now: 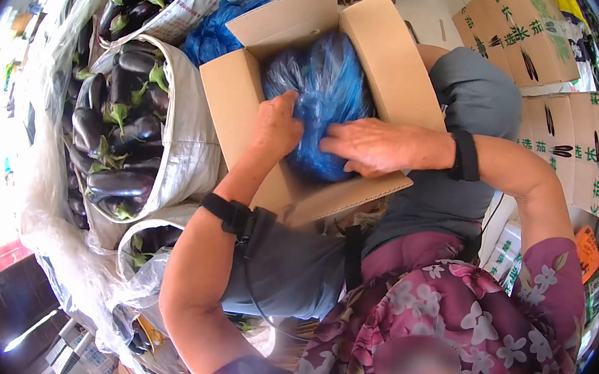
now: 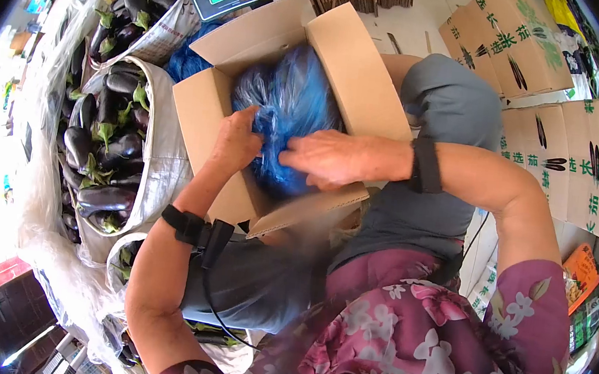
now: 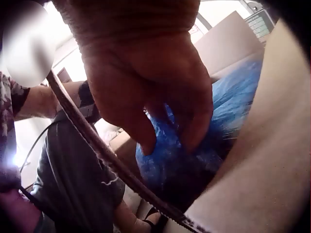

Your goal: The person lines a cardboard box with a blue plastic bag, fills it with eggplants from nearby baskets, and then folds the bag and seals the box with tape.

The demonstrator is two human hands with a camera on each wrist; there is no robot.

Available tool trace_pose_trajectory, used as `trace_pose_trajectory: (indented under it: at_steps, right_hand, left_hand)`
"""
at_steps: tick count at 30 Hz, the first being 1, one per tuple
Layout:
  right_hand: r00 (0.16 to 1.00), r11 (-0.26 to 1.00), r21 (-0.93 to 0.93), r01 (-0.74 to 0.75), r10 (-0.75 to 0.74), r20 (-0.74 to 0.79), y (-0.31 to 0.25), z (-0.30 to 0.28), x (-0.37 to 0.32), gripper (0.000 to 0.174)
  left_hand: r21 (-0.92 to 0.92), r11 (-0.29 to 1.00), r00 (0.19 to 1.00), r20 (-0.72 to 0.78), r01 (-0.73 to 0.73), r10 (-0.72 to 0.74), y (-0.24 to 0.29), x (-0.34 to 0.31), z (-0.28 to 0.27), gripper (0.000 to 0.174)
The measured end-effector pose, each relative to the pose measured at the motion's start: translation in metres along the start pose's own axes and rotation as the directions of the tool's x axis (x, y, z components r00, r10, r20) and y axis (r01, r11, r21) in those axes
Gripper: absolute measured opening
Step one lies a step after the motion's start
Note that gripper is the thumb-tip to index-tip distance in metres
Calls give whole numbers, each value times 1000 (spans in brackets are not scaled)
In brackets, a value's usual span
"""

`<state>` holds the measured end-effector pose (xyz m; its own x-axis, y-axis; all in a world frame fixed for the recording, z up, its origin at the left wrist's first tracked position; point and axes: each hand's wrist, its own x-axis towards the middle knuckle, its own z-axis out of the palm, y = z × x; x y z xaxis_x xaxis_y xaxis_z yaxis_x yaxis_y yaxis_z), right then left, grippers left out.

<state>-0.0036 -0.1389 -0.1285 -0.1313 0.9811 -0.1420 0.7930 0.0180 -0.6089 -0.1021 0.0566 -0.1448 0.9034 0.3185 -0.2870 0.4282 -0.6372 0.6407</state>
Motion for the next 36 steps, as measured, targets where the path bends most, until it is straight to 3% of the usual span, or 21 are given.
trace_pose_trajectory:
  at_steps: [2,5,8,10,13,15,16,17,18,20,21,22,24,25,27,28,30,31,35,36]
  right_hand:
    - [998,998,-32,56,-56,20,-7,6,15,43]
    - [969,903,-381,200,-241,-61,-16,8,28,25]
    - [968,946,-222,235,-249,-39,8,42,51,21]
    - [967,935,-263,236,-253,-32,2,43,61,18]
    - [962,917,-309,253,-272,-17,9,65,64,13]
    - [959,907,-323,270,-284,2,15,74,59,11]
    - [949,907,-307,290,-314,-33,12,71,55,11]
    - [936,905,-290,312,-345,-70,9,69,51,11]
    - [936,904,-294,311,-345,-68,4,65,44,11]
    - [883,885,-263,383,-435,-175,-11,51,25,13]
    - [911,875,-349,336,-396,-117,-25,29,15,15]
    - [912,876,-352,331,-392,-119,-36,6,10,15]
    - [973,951,-259,169,-119,195,-51,-30,4,19]
    - [974,951,-264,162,-112,195,-51,-40,-2,19]
    - [991,996,-92,-6,18,130,-46,-50,-19,18]
    - [992,996,-91,-20,31,125,-40,-52,-31,18]
    - [975,999,-12,31,-33,-220,-26,-49,-54,21]
    - [970,997,55,46,-31,-243,-22,-45,-58,22]
    - [985,984,166,63,-34,-171,-16,-15,-36,28]
    - [987,985,132,115,-97,-130,-10,-2,-27,28]
  left_hand:
    - [147,984,992,-50,-104,112,-2,5,2,40]
    - [91,990,993,-54,-103,109,-3,11,0,38]
    - [102,974,970,-118,-202,214,-2,15,-14,37]
    - [85,971,955,-181,-224,236,13,11,-29,33]
    - [60,975,973,-76,-215,219,32,3,-45,27]
    - [170,907,921,129,-386,367,27,-7,-40,17]
    - [168,906,920,126,-389,372,24,-11,-33,17]
    - [454,764,885,316,-459,343,21,-15,-23,15]
    - [666,525,843,478,-530,245,20,-18,-14,14]
    - [681,514,849,477,-521,228,22,-22,4,16]
    - [695,502,852,480,-515,209,20,-23,11,18]
    - [695,498,850,481,-518,213,13,-25,15,18]
    - [518,633,801,511,-576,311,1,-28,20,10]
    - [515,629,798,511,-582,319,8,-30,13,10]
    - [412,716,713,680,-564,170,27,-33,-3,16]
    - [407,710,706,686,-575,178,37,-36,-7,16]
    - [399,704,747,603,-588,281,56,-50,-16,13]
    - [326,738,759,534,-591,372,66,-58,-23,12]
    - [256,800,745,587,-543,318,73,-58,-33,17]
    - [213,813,756,546,-542,361,70,-54,-41,20]
